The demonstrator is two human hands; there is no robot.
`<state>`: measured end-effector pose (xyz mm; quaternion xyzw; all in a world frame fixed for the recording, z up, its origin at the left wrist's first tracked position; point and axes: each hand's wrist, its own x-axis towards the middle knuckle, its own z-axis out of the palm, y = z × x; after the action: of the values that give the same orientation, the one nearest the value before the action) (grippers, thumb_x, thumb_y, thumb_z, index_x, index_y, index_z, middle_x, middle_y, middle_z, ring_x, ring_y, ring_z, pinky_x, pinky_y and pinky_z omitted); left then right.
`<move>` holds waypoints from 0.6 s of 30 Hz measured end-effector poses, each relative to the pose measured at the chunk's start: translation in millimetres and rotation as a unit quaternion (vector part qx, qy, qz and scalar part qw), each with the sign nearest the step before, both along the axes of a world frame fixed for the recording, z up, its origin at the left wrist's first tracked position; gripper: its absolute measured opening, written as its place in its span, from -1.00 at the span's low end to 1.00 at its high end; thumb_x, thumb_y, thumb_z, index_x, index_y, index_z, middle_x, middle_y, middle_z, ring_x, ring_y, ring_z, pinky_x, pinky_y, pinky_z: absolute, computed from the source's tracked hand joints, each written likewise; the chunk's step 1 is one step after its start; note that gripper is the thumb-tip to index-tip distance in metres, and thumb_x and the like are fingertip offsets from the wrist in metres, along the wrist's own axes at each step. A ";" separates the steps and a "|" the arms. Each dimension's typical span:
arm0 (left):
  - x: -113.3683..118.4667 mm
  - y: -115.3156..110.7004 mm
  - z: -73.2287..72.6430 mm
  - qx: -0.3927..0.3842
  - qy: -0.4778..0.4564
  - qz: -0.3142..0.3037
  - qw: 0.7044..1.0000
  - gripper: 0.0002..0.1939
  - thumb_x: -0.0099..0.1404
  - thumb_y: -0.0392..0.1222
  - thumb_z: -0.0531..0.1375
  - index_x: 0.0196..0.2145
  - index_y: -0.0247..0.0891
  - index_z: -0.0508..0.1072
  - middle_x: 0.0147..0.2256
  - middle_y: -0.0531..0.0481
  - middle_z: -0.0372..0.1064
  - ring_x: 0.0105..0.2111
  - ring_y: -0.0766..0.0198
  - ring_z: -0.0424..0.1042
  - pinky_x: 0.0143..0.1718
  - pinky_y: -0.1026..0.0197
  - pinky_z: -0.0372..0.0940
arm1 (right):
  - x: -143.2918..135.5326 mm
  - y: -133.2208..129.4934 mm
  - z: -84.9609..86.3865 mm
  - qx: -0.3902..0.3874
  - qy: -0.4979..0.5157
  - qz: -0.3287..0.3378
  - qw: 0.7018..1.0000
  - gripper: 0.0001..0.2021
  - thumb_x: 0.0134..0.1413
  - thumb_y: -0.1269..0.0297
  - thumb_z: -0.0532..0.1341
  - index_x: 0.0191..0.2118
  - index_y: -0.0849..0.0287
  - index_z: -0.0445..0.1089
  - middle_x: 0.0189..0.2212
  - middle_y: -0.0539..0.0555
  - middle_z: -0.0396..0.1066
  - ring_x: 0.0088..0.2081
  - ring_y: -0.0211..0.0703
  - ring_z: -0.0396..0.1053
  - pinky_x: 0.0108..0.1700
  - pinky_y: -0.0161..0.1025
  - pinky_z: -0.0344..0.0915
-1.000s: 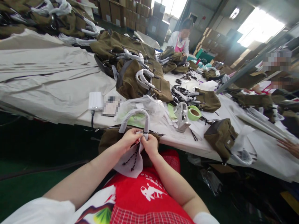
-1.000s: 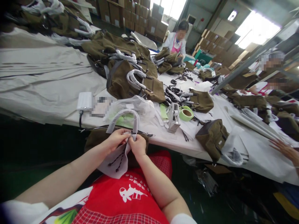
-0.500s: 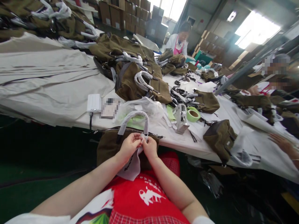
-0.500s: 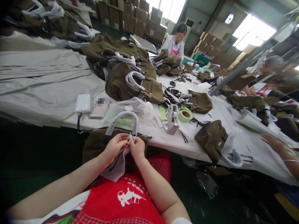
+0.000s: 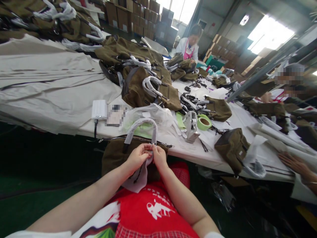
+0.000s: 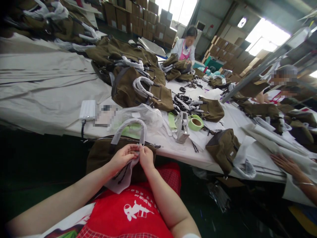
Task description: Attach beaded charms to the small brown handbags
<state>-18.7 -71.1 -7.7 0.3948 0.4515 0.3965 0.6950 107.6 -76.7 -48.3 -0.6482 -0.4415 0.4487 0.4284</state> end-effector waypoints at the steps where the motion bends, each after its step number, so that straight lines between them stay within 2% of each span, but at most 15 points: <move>1: -2.5 2.1 1.2 -0.006 0.006 -0.004 1.000 -0.63 -0.02 -0.29 0.25 -0.18 -0.31 0.40 -0.20 -0.11 0.48 -0.36 0.29 0.46 -0.28 0.23 0.37 | -0.2 0.0 -0.6 -0.002 0.001 -0.006 1.000 -0.48 0.10 -0.25 0.03 -0.48 0.15 0.32 -0.74 -0.09 0.16 -0.65 -0.26 0.16 -0.60 -0.34 0.08; 3: -10.0 8.6 4.2 0.007 0.059 0.013 0.998 -0.64 0.02 -0.21 0.27 -0.18 -0.30 0.40 -0.23 -0.11 0.48 -0.37 0.26 0.47 -0.30 0.21 0.37 | -1.1 -1.0 -1.5 0.000 0.009 -0.015 1.000 -0.48 0.12 -0.25 0.00 -0.51 0.14 0.27 -0.75 -0.11 0.13 -0.67 -0.28 0.13 -0.62 -0.35 0.05; 5: -19.2 16.8 6.7 0.052 0.150 0.035 0.987 -0.62 0.00 -0.11 0.32 -0.22 -0.30 0.43 -0.28 -0.08 0.47 -0.36 0.21 0.46 -0.29 0.19 0.35 | -2.1 -2.7 -1.4 0.012 0.019 -0.010 1.000 -0.48 0.12 -0.26 -0.02 -0.52 0.12 0.22 -0.75 -0.12 0.11 -0.70 -0.30 0.08 -0.64 -0.35 0.02; 7: -26.4 23.8 7.4 0.070 0.212 0.017 0.975 -0.62 -0.07 -0.03 0.38 -0.33 -0.30 0.48 -0.36 -0.06 0.47 -0.35 0.17 0.45 -0.28 0.21 0.32 | -3.0 -4.3 -0.4 0.023 0.031 -0.001 0.999 -0.48 0.12 -0.28 -0.02 -0.52 0.11 0.19 -0.76 -0.12 0.09 -0.72 -0.31 0.05 -0.66 -0.34 0.00; 8: -28.0 25.9 6.9 0.045 0.205 -0.015 0.978 -0.62 -0.09 0.01 0.40 -0.38 -0.30 0.49 -0.39 -0.06 0.47 -0.37 0.17 0.44 -0.31 0.22 0.30 | -3.4 -4.7 0.0 0.026 0.035 0.001 0.999 -0.48 0.12 -0.28 -0.02 -0.52 0.10 0.19 -0.76 -0.13 0.08 -0.73 -0.30 0.04 -0.66 -0.34 -0.01; 10: -26.5 26.9 4.2 -0.051 0.127 -0.087 0.987 -0.55 -0.14 0.11 0.42 -0.45 -0.32 0.48 -0.48 -0.05 0.46 -0.47 0.20 0.40 -0.42 0.23 0.26 | -3.9 -4.6 0.4 0.034 0.035 -0.004 0.999 -0.49 0.13 -0.27 -0.03 -0.51 0.10 0.19 -0.74 -0.12 0.09 -0.70 -0.28 0.07 -0.64 -0.33 0.01; 12: -19.6 24.3 0.1 -0.132 0.042 -0.122 0.983 -0.48 -0.20 0.17 0.43 -0.46 -0.35 0.47 -0.55 -0.04 0.44 -0.55 0.24 0.35 -0.49 0.24 0.22 | -3.8 -3.3 0.2 0.058 0.017 -0.019 0.998 -0.50 0.15 -0.23 -0.02 -0.51 0.12 0.21 -0.69 -0.08 0.16 -0.63 -0.26 0.15 -0.56 -0.33 0.10; 15: -7.2 18.1 -6.3 -0.147 0.008 -0.100 0.984 -0.45 -0.25 0.15 0.45 -0.45 -0.34 0.45 -0.56 -0.02 0.43 -0.55 0.27 0.35 -0.49 0.25 0.22 | -2.3 -1.2 -0.4 0.087 -0.021 -0.038 0.995 -0.50 0.18 -0.16 0.00 -0.54 0.16 0.25 -0.60 -0.03 0.25 -0.52 -0.24 0.20 -0.44 -0.31 0.15; 18: -0.5 14.1 -10.7 -0.144 0.000 -0.075 0.987 -0.50 -0.22 0.10 0.44 -0.43 -0.32 0.43 -0.56 0.02 0.43 -0.55 0.29 0.36 -0.48 0.27 0.21 | 0.2 -0.1 -0.4 0.081 -0.033 -0.038 0.995 -0.49 0.17 -0.15 0.01 -0.58 0.16 0.23 -0.63 -0.04 0.23 -0.54 -0.26 0.16 -0.47 -0.32 0.11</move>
<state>-19.1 -57.0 -18.4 0.3235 0.4730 0.2738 0.7725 107.8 -76.8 -48.7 -0.6420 -0.4653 0.3729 0.4819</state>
